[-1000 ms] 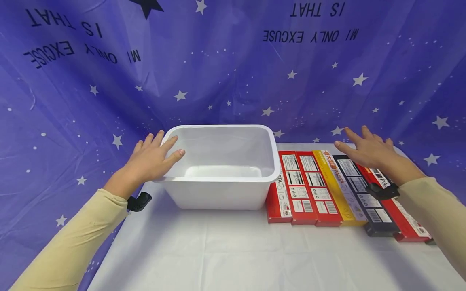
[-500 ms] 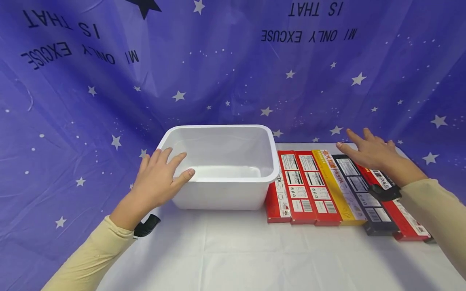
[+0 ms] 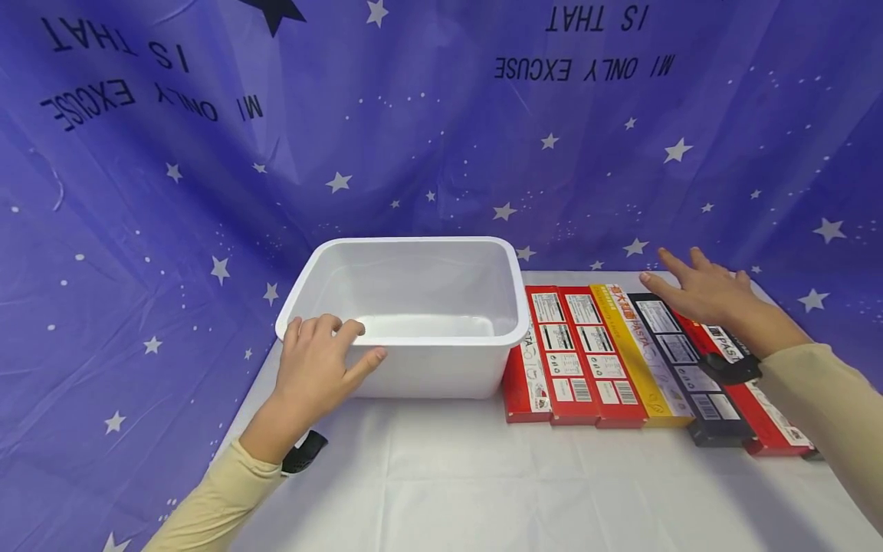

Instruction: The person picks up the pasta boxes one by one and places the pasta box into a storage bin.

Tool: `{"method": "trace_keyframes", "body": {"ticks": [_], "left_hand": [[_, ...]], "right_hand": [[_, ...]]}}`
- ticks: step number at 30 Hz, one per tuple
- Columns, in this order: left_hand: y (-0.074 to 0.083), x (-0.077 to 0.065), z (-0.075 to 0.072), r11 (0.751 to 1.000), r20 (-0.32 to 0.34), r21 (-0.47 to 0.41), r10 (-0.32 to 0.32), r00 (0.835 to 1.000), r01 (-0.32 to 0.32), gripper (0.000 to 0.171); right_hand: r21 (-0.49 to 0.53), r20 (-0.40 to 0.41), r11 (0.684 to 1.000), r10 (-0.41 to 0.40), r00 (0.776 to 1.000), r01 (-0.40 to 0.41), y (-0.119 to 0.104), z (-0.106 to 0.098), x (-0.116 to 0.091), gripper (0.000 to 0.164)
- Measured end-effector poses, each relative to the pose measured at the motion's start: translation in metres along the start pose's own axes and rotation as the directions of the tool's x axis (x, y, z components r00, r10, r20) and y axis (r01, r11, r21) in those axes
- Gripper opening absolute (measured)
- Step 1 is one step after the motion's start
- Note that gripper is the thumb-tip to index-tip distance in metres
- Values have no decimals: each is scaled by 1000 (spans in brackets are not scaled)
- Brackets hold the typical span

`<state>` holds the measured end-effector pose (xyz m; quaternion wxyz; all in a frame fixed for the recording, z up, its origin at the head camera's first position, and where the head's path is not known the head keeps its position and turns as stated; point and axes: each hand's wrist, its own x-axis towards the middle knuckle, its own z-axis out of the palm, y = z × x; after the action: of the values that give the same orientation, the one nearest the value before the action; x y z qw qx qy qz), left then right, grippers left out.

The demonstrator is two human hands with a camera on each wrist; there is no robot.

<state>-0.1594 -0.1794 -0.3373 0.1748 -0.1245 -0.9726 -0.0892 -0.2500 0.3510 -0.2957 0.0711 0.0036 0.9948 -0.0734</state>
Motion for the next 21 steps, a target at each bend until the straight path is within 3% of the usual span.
{"method": "trace_keyframes", "body": {"ticks": [8, 21], "left_hand": [[-1, -1, 10, 1000, -114, -3, 4, 994, -4, 47], [-1, -2, 15, 1000, -165, -12, 3, 986, -6, 48]], "right_hand": [[-5, 2, 1000, 5, 1000, -5, 5, 2, 1, 97], [8, 14, 1000, 23, 1000, -23, 19, 0, -5, 95]]}}
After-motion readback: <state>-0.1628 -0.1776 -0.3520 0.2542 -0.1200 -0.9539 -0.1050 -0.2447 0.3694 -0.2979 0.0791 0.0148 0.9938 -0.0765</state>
